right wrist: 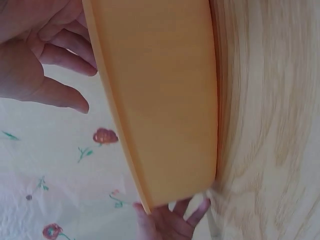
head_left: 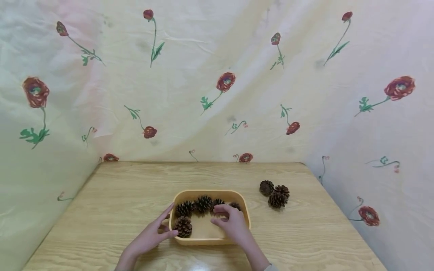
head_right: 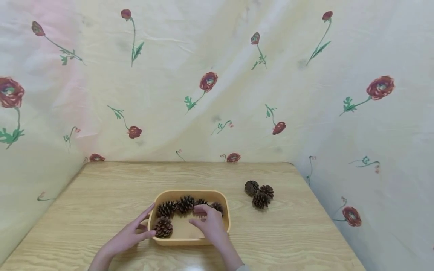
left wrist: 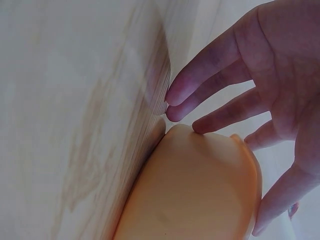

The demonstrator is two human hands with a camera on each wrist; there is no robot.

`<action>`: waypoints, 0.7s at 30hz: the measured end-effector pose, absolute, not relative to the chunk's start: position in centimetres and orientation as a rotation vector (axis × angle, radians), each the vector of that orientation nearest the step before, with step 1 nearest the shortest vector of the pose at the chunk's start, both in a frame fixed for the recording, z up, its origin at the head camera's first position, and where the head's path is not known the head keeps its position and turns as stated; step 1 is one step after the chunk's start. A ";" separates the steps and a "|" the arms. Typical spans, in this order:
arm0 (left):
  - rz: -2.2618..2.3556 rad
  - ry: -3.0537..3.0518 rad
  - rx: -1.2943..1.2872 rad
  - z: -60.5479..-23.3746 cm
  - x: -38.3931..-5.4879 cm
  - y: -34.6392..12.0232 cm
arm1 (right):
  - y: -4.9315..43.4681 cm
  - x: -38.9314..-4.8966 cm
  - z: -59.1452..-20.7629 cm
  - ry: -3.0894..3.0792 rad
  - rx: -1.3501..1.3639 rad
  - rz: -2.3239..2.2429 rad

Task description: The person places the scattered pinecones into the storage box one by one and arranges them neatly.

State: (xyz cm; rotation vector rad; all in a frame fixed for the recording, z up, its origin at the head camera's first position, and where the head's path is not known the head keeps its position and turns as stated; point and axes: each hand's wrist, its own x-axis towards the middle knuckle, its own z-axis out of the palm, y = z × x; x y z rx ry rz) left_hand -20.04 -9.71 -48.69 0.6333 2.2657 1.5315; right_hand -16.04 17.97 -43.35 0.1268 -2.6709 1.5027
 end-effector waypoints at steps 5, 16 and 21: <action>1.531 2.264 0.628 -48.6 -20.1 -9.6 | 19.7 -15.9 -43.3 -2.620 -0.017 1.504; 1.540 2.252 0.623 -48.8 -20.0 -9.5 | 24.5 -16.1 -43.2 -2.493 -0.297 1.402; 1.539 2.262 0.621 -48.8 -20.2 -9.5 | 26.9 -16.3 -42.6 -2.443 -0.381 1.340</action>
